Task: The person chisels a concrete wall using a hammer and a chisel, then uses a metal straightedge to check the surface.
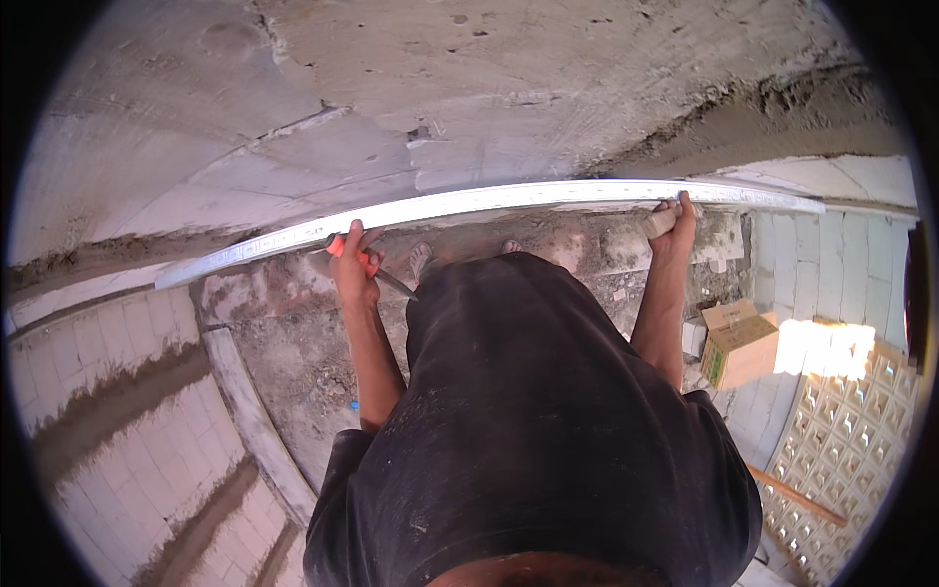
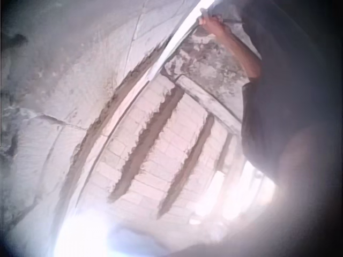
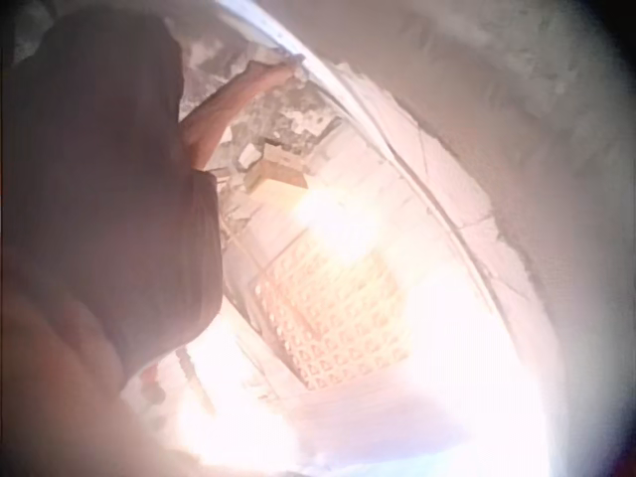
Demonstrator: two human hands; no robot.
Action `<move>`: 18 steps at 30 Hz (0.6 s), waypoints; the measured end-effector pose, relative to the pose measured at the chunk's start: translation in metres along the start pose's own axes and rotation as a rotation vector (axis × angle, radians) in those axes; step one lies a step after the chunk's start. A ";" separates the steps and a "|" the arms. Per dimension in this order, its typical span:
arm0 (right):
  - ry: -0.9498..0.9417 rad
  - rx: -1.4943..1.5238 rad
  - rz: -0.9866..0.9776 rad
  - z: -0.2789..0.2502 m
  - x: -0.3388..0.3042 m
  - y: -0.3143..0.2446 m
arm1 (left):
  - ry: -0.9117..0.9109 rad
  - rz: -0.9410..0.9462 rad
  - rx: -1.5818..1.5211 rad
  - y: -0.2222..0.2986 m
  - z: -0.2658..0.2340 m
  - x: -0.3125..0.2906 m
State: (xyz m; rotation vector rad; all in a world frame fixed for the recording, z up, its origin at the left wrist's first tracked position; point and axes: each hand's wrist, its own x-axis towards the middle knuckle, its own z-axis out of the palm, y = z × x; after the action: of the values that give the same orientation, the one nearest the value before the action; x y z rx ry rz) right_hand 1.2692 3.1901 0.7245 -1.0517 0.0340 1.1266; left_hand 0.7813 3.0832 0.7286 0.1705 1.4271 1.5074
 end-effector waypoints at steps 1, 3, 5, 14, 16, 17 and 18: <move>-0.007 -0.006 0.008 0.001 -0.002 -0.001 | 0.014 0.020 -0.006 0.000 0.000 -0.001; 0.000 -0.005 0.007 0.006 -0.009 -0.002 | 0.031 0.043 -0.011 0.003 0.000 -0.003; -0.001 0.017 0.014 0.013 -0.020 -0.007 | 0.023 0.062 -0.018 0.010 -0.003 -0.007; -0.037 -0.054 -0.055 0.034 -0.067 -0.020 | 0.140 0.236 -0.024 0.058 0.019 -0.033; 0.024 -0.088 -0.094 0.036 -0.067 -0.024 | 0.177 0.275 -0.042 0.065 0.022 -0.038; 0.011 -0.079 -0.116 0.036 -0.067 -0.028 | 0.154 0.271 -0.044 0.068 0.024 -0.040; 0.012 -0.068 -0.132 0.036 -0.067 -0.031 | 0.178 0.299 -0.072 0.072 0.024 -0.042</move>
State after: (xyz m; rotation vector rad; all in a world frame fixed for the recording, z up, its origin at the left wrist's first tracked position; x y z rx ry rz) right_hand 1.2435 3.1658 0.7992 -1.1046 -0.0641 1.0076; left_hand 0.7783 3.0843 0.8155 0.2178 1.5358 1.8544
